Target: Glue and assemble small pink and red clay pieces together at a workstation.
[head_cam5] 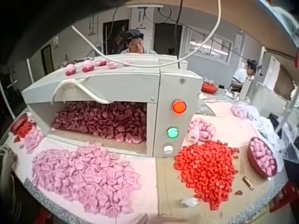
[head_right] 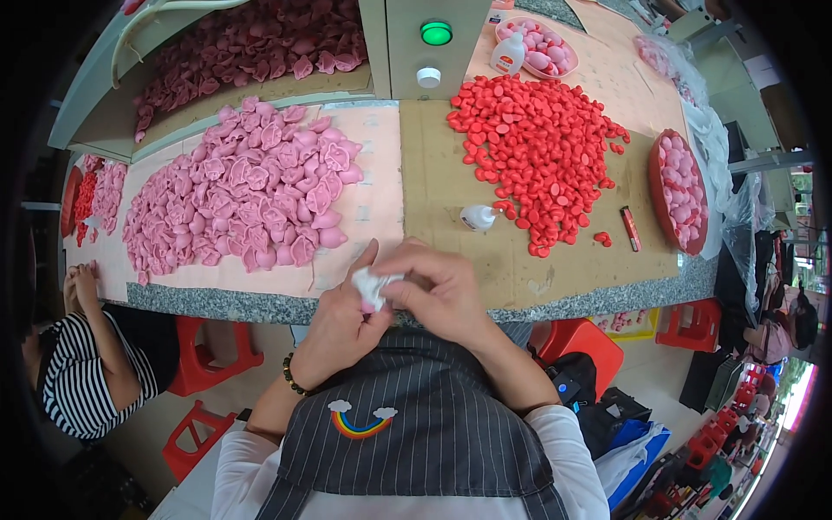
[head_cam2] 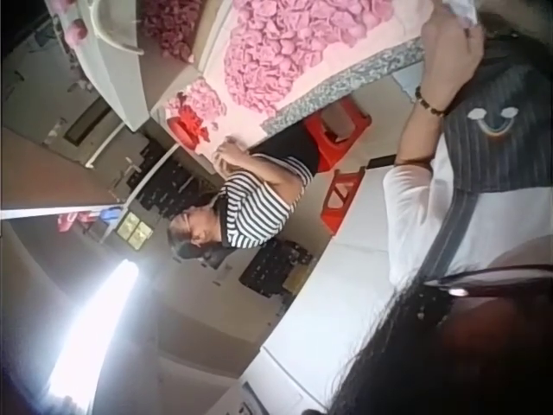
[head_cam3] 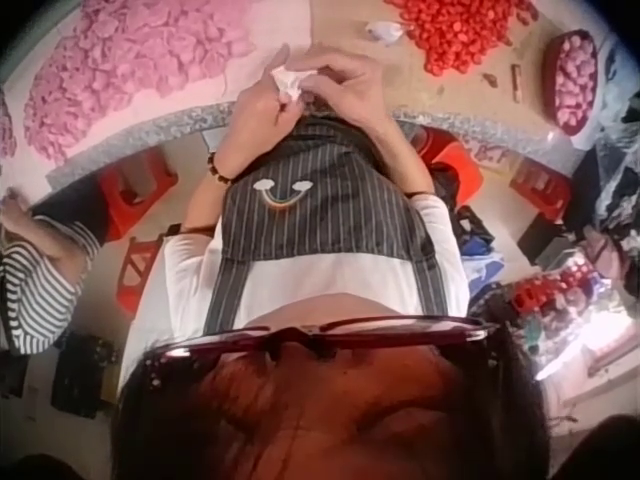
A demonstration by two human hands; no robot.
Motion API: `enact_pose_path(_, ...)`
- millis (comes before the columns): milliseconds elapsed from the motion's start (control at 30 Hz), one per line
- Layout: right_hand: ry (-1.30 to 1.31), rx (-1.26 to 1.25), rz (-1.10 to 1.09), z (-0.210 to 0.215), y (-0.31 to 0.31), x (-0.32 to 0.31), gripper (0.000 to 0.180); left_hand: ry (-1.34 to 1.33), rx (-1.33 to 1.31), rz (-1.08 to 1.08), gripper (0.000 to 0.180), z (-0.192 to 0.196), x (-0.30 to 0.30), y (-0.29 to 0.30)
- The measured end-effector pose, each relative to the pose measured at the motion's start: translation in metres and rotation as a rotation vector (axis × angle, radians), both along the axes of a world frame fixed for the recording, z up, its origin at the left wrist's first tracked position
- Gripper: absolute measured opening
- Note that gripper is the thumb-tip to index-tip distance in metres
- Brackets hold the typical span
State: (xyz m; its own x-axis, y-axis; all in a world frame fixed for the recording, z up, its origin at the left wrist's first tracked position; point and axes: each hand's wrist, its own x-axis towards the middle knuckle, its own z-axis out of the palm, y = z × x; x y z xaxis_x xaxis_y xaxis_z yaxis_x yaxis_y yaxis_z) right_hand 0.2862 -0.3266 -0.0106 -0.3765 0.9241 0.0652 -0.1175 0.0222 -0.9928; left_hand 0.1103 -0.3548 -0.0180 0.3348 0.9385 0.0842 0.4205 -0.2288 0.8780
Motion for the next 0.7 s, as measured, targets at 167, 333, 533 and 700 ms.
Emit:
enact_pose_path(167,-0.289,0.528,0.142,0.018,0.003,0.000,0.032,-0.111,-0.137,-0.151,0.066,0.005,-0.014,0.008)
enact_pose_path(333,-0.380,0.678,0.140,0.019,-0.005,0.001,0.039,-0.356,-0.492,-0.300,0.045,-0.003,-0.026,0.004)
enact_pose_path(533,-0.515,0.887,-0.007,0.004,-0.018,-0.002,0.047,-0.724,-0.672,-0.074,0.037,0.001,-0.018,-0.003)
enact_pose_path(700,-0.789,0.940,-0.162,0.009,-0.025,-0.010,0.045,-0.545,-0.401,0.014,0.031,0.003,-0.016,-0.005)
